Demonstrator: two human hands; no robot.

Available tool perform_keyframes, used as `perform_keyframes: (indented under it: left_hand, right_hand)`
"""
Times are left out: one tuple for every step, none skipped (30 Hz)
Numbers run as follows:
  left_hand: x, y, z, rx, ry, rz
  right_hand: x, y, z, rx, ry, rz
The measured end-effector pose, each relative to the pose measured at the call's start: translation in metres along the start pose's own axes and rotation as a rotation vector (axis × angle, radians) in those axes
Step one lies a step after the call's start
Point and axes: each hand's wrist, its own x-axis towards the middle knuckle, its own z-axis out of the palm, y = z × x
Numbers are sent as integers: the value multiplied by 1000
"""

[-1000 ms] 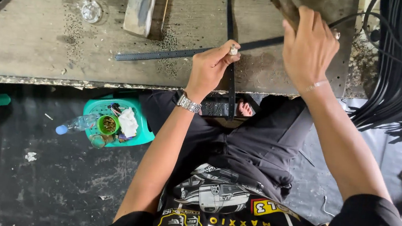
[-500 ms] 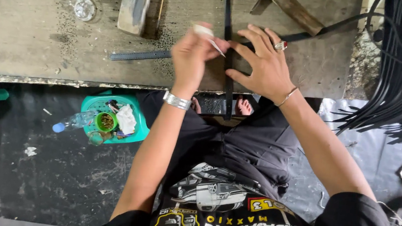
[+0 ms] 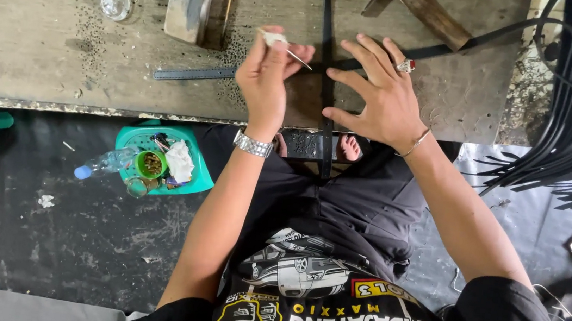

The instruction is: Marking and punching holes in leather straps using a hammer and a punch tool at a workbench.

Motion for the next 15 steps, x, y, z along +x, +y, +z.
perform_keyframes:
  left_hand:
    - [2,-6,-3,2,0,-4]
    - [3,-12,-6,-131,93,-8]
    - [5,-18,-9,-264,184,-13]
    - [5,-18,-10,-263,184,-18]
    - [5,-17,-10,-290,198,-29]
    - [6,-17,-11,-318,212,-39]
    - [6,-18,-12,-317,213,-41]
    - [7,-19,-13,-341,225,-48]
    - [7,-20,-15,-364,237,-55]
    - [7,-20,-16,-363,238,-57]
    - [7,-21,-18,-376,240,-60]
    - [7,-22,-19,-389,241,-63]
    - [7,-22,-20,-388,242,-64]
    - [7,-22,-20,-395,242,-66]
    - [7,-22,-21,-401,242,-68]
  right_hand:
    - [0,0,0,3,-2,3]
    - [0,-1,-1,-4,-23,11]
    - [0,-1,-1,-12,-45,22]
    - [1,-2,-2,-10,-47,27]
    - [2,-3,-4,-13,-63,36]
    - [3,-4,-5,-16,-79,45]
    - [3,-4,-5,-15,-80,47]
    - [4,-4,-6,-17,-83,44]
    - [4,-4,-6,-18,-85,42]
    - [4,-4,-6,-17,-86,43]
    - [4,-4,-6,-24,-84,40]
    - [4,-3,-6,-31,-82,36]
    - [4,-3,-6,-30,-83,37]
    - [4,-3,-6,-34,-87,39]
    - [5,-3,-6,-39,-90,40]
